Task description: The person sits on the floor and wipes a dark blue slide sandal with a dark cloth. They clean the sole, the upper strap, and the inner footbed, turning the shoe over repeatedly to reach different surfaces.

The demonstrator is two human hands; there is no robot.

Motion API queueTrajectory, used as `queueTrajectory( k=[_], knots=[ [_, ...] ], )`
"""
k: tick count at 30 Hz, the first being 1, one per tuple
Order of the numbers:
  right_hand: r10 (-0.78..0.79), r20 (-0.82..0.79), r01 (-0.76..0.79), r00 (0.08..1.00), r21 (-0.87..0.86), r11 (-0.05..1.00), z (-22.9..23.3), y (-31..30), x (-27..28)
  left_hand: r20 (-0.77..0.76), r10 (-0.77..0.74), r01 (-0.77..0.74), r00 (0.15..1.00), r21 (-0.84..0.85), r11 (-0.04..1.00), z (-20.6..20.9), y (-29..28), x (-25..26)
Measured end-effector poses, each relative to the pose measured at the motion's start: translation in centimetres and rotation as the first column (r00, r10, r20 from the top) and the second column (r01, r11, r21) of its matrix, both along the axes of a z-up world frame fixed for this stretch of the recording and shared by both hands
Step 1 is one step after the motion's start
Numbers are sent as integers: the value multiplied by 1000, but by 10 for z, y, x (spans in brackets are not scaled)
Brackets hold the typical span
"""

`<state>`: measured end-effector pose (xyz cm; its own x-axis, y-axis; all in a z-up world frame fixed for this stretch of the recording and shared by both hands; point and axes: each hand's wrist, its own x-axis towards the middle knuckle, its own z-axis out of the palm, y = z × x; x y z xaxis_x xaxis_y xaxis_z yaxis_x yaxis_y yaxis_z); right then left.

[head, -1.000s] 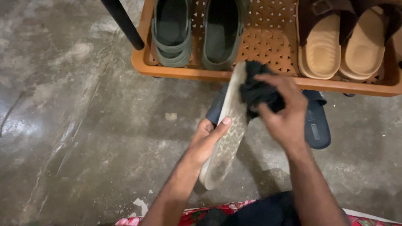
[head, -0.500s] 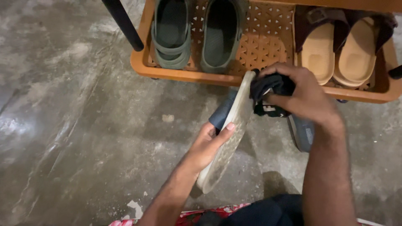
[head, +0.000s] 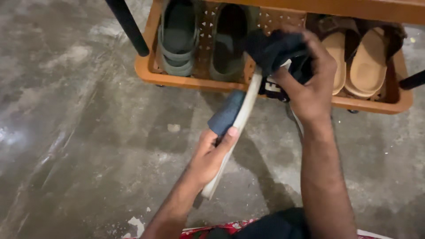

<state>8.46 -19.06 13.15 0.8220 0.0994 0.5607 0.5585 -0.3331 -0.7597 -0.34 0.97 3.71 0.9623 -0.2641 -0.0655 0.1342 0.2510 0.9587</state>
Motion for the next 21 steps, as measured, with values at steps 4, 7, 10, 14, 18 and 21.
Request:
queueTrajectory(
  k=[4,7,10,14,18,21],
  knots=[
    [6,-225,-40,974,-144,989,6,-13,-4,229,11,-60,973,210,976,12,3,-5],
    [22,-268,-75,963,-188,979,5,-16,-7,593,13,-330,805,429,841,18,5,-5],
    [2,-217,-43,976,-183,982,0,-8,-13,694,-91,-426,714,534,730,23,4,-6],
    [-104,-126,78,986,-199,977,1,-2,-21,634,26,-435,773,500,749,26,0,-8],
    [-237,-61,222,970,-185,957,5,-3,-37,270,242,-277,932,100,956,26,-7,-8],
    [-252,-11,246,968,-177,953,3,-1,-53,-140,144,-186,980,-367,911,24,-7,-6]
  ],
)
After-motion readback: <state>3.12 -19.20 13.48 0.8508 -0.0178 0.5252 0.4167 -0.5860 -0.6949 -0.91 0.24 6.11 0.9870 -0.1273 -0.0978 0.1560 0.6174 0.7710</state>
